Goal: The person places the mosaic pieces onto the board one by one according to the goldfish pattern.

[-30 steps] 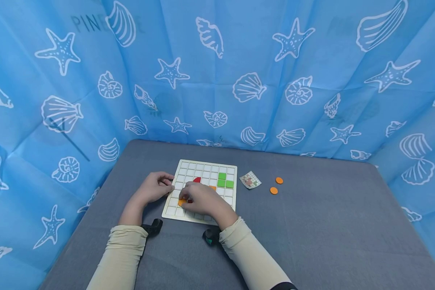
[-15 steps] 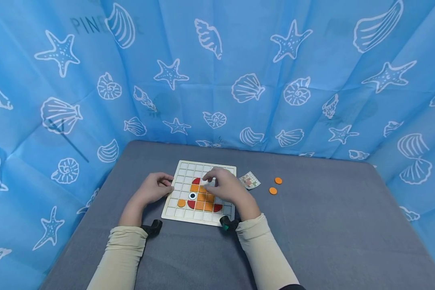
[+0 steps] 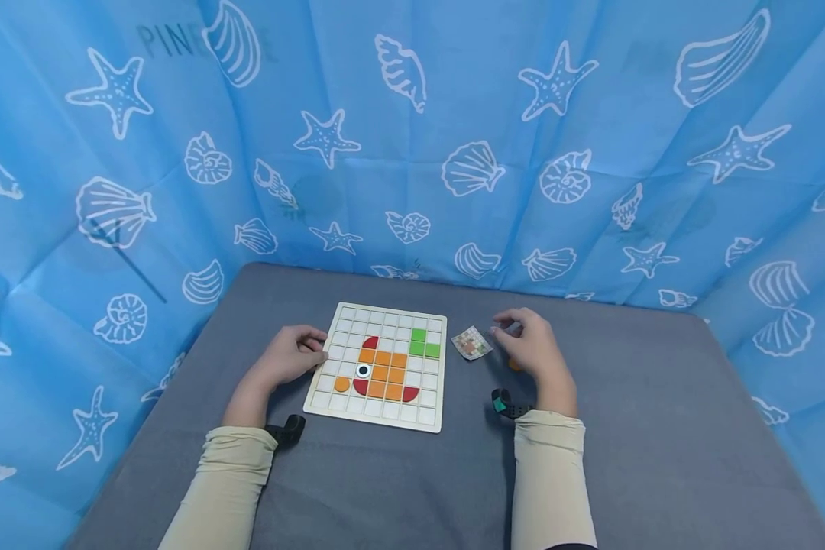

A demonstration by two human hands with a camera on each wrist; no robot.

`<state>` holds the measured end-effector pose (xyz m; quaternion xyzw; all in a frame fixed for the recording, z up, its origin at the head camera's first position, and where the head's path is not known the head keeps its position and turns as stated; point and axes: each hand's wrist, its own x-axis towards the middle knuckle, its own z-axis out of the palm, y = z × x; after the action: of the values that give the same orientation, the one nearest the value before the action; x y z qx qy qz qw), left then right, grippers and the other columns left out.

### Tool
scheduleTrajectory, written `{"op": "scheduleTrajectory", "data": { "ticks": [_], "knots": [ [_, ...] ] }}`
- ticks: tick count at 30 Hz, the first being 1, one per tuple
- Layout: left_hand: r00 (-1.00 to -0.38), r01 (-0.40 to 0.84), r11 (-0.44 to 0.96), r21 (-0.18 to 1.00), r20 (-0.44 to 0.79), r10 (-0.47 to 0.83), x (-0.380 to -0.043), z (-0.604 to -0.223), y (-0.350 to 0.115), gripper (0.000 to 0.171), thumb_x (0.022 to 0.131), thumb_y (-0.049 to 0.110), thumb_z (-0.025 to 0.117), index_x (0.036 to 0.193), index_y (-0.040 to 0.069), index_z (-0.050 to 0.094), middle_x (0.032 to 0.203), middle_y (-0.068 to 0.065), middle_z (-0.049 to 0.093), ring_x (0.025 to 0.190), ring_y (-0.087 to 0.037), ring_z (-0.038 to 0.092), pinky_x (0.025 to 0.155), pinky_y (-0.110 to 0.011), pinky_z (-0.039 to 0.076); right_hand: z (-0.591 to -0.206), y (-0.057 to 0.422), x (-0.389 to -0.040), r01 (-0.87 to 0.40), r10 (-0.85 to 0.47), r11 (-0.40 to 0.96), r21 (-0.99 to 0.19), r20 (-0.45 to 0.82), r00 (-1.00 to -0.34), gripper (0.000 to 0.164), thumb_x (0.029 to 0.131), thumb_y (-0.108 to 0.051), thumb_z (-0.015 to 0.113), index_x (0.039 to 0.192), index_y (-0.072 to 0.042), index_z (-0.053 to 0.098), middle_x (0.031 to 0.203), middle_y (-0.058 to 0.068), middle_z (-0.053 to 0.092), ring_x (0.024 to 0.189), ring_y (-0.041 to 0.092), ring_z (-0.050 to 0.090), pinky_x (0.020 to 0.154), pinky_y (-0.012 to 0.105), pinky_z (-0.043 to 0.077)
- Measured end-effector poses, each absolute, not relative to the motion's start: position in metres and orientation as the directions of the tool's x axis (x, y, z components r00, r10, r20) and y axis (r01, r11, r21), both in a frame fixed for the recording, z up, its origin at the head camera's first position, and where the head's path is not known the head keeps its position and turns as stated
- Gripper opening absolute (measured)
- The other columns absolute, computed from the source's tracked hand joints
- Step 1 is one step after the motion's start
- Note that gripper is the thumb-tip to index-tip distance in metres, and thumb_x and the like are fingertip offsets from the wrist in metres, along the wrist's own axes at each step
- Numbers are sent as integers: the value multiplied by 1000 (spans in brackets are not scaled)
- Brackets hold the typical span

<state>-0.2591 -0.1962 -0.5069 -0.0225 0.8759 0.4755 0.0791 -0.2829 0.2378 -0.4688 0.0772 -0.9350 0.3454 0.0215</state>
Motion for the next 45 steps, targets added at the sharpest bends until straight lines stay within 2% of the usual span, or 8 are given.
{"op": "scheduleTrajectory", "data": {
  "ticks": [6,13,16,25,34,45],
  "knots": [
    [-985,-123,550,826,-167,31,-260,-506,-197,36,95,10,74,130,2,69,104,-12,67,84,-21,63,73,-32,53,-482,273,-280,-50,-34,774,-632,37,-999,41,104,-28,70,134,0,70,133,25,64,105,35,63,76,35,51],
    [-985,-128,557,820,-172,28,-261,-507,-196,36,95,11,74,129,2,70,103,-12,67,84,-21,63,73,-31,53,-492,290,-278,9,-16,768,-640,-34,-999,44,102,-24,71,136,4,67,138,31,63,110,40,66,88,50,57],
    [-984,-131,554,822,-175,27,-261,-507,-196,36,95,11,74,129,2,70,104,-12,67,84,-21,64,72,-31,53,-494,292,-278,15,-19,769,-640,-47,-999,44,101,-21,72,136,5,66,138,32,63,111,41,66,91,52,57],
    [-985,-128,558,820,-172,27,-260,-506,-196,36,95,11,74,129,2,70,103,-12,68,83,-20,64,72,-31,53,-497,290,-281,43,3,784,-619,-66,-998,42,100,-20,72,133,5,68,130,30,64,104,35,63,80,36,52],
    [-984,-132,549,825,-176,27,-260,-502,-195,36,95,10,74,130,2,70,103,-13,68,83,-21,64,71,-31,53,-496,289,-282,47,6,791,-610,-70,-998,39,100,-20,73,130,6,70,129,29,61,103,35,60,80,39,50],
    [-983,-134,542,830,-180,33,-259,-503,-195,35,95,10,74,129,2,70,104,-13,67,83,-21,64,72,-31,53,-496,290,-282,58,16,783,-620,-74,-997,39,101,-22,73,130,4,70,126,27,66,97,31,62,76,33,49]
  ]
}}
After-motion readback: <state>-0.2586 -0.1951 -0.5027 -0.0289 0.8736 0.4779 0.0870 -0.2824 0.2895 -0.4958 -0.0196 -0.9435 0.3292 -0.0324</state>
